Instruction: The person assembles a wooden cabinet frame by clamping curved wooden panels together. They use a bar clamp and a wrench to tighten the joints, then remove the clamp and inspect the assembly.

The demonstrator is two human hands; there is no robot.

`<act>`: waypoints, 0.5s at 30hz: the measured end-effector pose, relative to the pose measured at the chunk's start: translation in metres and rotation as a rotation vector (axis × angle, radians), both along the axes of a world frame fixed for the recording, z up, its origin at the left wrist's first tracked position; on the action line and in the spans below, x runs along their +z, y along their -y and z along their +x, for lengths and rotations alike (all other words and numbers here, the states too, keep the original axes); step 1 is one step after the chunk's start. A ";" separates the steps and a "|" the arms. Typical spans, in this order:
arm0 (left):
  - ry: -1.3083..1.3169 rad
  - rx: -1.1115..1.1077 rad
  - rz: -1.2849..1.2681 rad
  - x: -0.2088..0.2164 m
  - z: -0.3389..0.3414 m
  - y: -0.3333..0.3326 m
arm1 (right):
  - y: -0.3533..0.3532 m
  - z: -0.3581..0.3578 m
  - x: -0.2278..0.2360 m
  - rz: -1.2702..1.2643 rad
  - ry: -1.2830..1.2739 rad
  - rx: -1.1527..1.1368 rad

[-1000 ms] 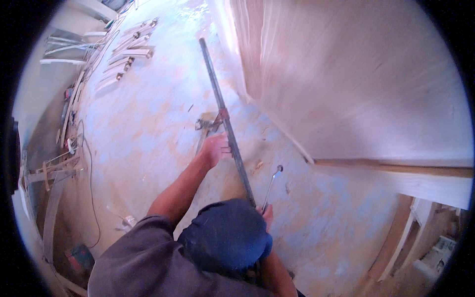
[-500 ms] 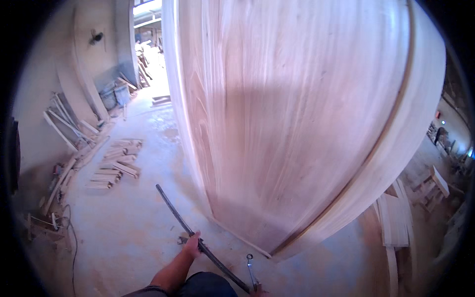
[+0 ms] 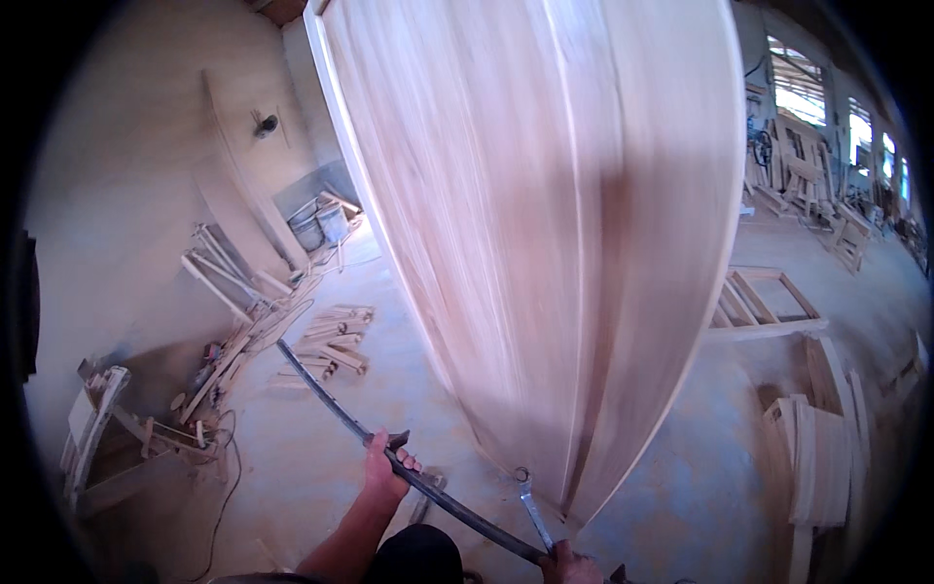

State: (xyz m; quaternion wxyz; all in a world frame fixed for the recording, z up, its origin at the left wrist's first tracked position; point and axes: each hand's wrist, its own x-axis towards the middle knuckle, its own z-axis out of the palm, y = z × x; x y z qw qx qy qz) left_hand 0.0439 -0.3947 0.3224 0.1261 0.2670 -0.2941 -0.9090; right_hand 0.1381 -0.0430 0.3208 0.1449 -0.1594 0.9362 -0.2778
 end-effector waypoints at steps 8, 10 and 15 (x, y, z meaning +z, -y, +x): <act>0.313 0.008 0.081 0.095 0.041 -0.018 | -0.023 0.061 0.087 0.169 -0.414 0.132; 0.399 0.020 0.102 0.115 0.056 -0.018 | -0.037 0.085 0.059 0.369 -0.578 0.244; 0.536 0.023 0.095 0.154 0.056 -0.048 | -0.081 0.118 0.037 0.207 -0.127 0.080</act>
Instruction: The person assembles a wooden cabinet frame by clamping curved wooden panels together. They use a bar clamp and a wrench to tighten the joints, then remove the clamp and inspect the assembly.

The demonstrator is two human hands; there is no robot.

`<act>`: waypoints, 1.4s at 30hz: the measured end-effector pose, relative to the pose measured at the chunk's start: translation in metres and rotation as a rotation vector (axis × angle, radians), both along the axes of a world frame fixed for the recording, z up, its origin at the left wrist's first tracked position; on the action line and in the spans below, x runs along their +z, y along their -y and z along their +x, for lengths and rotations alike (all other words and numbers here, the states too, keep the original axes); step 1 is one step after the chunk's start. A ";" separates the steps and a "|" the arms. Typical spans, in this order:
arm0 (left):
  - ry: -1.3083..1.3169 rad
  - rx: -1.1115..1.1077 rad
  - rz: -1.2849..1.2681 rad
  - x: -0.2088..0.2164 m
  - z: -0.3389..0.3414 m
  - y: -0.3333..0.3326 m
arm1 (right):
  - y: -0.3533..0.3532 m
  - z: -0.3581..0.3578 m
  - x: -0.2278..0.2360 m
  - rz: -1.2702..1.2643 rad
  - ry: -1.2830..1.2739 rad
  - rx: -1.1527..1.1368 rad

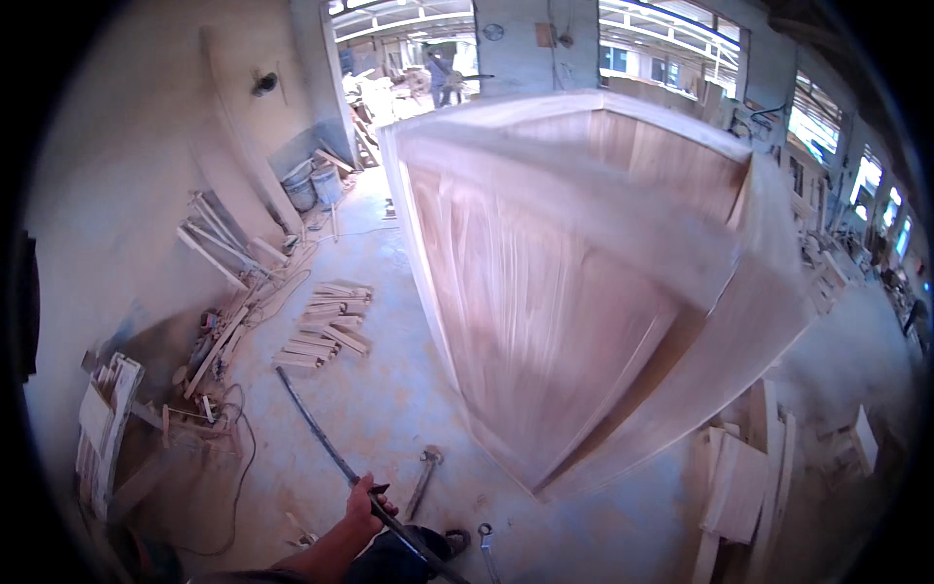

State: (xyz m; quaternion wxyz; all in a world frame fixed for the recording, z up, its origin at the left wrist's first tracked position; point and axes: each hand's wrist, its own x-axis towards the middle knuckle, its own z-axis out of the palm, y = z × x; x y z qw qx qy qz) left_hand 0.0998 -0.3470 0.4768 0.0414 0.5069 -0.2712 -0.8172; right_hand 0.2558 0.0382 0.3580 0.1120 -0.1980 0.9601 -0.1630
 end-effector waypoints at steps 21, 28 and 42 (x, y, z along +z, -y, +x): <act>-0.086 0.023 0.025 0.161 0.027 -0.085 | -0.043 -0.105 0.341 -0.104 0.766 -0.199; 0.202 0.214 0.117 0.146 0.072 -0.118 | -0.060 -0.088 0.329 -0.100 0.791 -0.129; 0.319 0.066 0.151 0.090 0.048 -0.109 | -0.038 -0.109 0.319 -0.009 0.903 -0.356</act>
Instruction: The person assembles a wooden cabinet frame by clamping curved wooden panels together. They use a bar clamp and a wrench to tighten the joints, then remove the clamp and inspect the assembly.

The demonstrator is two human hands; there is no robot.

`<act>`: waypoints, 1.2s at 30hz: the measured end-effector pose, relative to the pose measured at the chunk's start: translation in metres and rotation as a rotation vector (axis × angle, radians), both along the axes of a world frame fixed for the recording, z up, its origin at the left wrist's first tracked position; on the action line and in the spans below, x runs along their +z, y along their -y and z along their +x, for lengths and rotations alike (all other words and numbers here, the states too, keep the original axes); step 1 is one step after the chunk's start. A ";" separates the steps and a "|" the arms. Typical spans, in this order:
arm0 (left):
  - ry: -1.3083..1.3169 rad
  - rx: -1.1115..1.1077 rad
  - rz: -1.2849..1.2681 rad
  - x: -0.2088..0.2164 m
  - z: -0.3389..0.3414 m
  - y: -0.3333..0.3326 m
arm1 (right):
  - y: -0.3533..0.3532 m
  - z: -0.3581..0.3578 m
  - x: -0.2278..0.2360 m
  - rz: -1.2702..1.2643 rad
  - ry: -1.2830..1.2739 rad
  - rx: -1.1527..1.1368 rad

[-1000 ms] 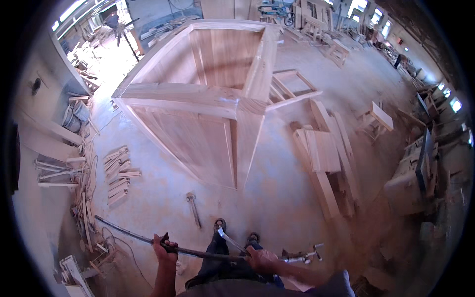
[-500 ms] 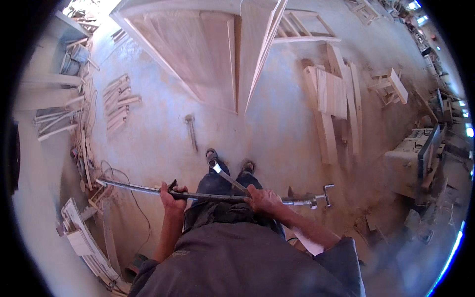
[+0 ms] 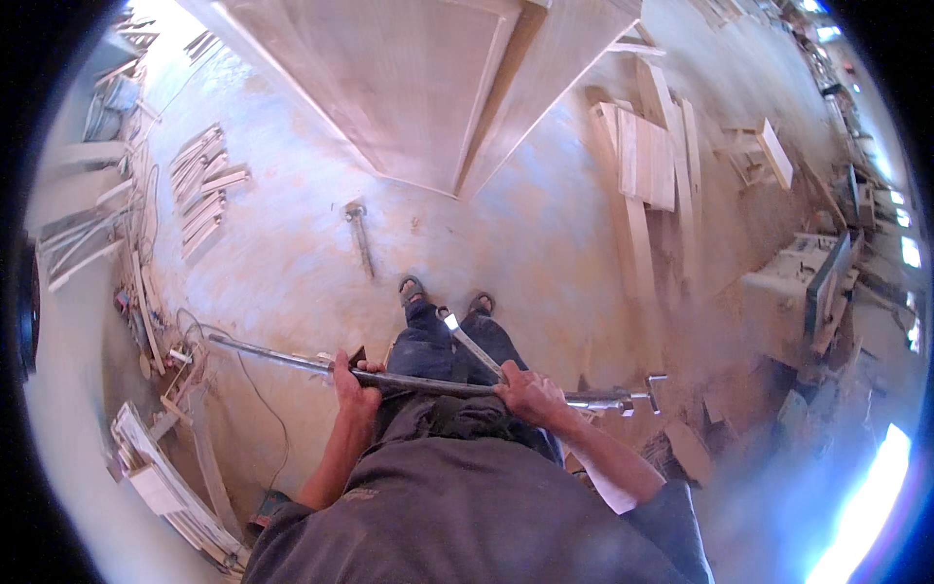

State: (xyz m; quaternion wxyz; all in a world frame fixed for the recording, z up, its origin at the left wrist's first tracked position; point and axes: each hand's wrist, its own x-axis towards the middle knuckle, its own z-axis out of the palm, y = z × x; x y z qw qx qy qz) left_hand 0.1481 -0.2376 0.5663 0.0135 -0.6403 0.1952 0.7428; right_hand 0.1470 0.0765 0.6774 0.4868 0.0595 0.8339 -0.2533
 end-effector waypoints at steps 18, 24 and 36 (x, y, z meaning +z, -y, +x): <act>-0.497 -1.249 -1.542 0.041 -0.183 -0.192 | -0.226 0.036 -0.069 0.140 0.087 -0.281; -1.161 -0.552 -1.908 0.200 -0.329 -0.329 | -0.361 0.029 -0.095 0.285 0.118 -0.281; 0.127 -0.633 -2.712 0.170 -0.339 -0.202 | -0.447 0.065 -0.223 0.417 0.210 -0.865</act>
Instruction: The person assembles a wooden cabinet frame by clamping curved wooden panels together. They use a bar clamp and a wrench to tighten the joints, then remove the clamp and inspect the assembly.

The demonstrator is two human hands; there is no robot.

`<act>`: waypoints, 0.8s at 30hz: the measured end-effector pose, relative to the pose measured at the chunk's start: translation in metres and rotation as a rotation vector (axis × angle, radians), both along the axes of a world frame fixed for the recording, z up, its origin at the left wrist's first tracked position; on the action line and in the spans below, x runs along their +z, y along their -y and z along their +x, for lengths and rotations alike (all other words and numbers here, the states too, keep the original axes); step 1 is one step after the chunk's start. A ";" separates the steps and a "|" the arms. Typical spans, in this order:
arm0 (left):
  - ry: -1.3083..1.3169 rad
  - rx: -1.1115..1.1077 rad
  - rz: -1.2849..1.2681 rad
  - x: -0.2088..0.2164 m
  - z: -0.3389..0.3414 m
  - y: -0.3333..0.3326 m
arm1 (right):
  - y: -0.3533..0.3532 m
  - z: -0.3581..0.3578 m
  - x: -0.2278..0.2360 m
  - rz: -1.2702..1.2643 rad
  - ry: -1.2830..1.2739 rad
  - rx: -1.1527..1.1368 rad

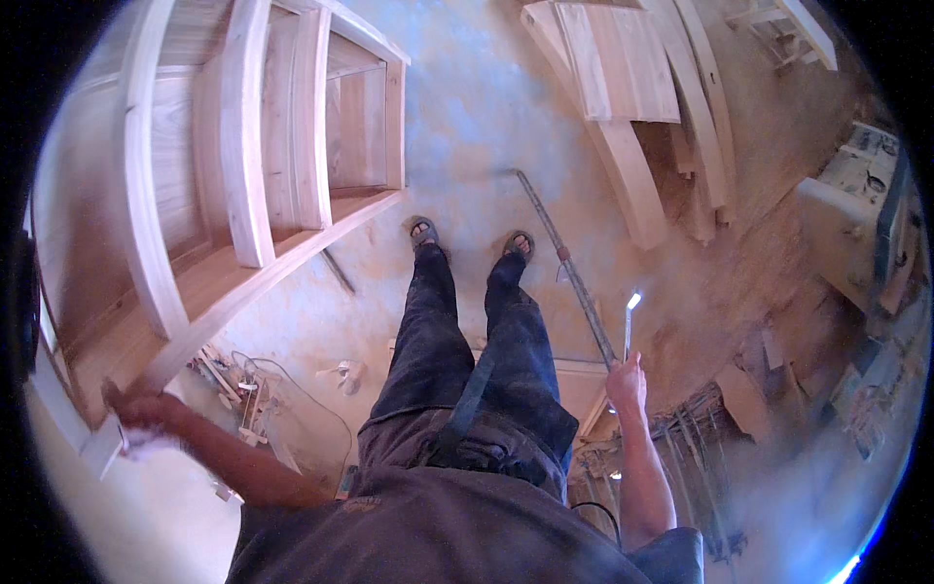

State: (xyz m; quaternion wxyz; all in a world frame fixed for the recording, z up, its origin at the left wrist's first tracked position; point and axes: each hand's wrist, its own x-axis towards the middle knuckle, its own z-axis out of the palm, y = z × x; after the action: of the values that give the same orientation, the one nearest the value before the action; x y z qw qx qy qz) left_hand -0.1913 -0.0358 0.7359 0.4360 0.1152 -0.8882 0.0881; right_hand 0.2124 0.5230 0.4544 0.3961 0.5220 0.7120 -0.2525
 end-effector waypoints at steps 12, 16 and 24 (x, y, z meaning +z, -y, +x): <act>-0.210 -0.152 0.159 0.025 -0.016 -0.025 | 0.045 0.100 -0.097 -0.073 -0.208 -0.541; -0.294 -0.239 0.516 0.021 -0.037 -0.034 | 0.035 0.024 -0.057 -0.080 0.018 -0.432; -0.279 -0.394 0.752 0.001 -0.059 0.063 | 0.032 0.071 -0.121 0.063 -0.002 -0.321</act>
State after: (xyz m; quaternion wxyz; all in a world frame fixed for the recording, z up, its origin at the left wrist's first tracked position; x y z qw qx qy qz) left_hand -0.2502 -0.0988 0.7366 0.4878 0.1052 -0.7962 -0.3422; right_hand 0.2830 0.4910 0.3331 0.3333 0.6408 0.6276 -0.2905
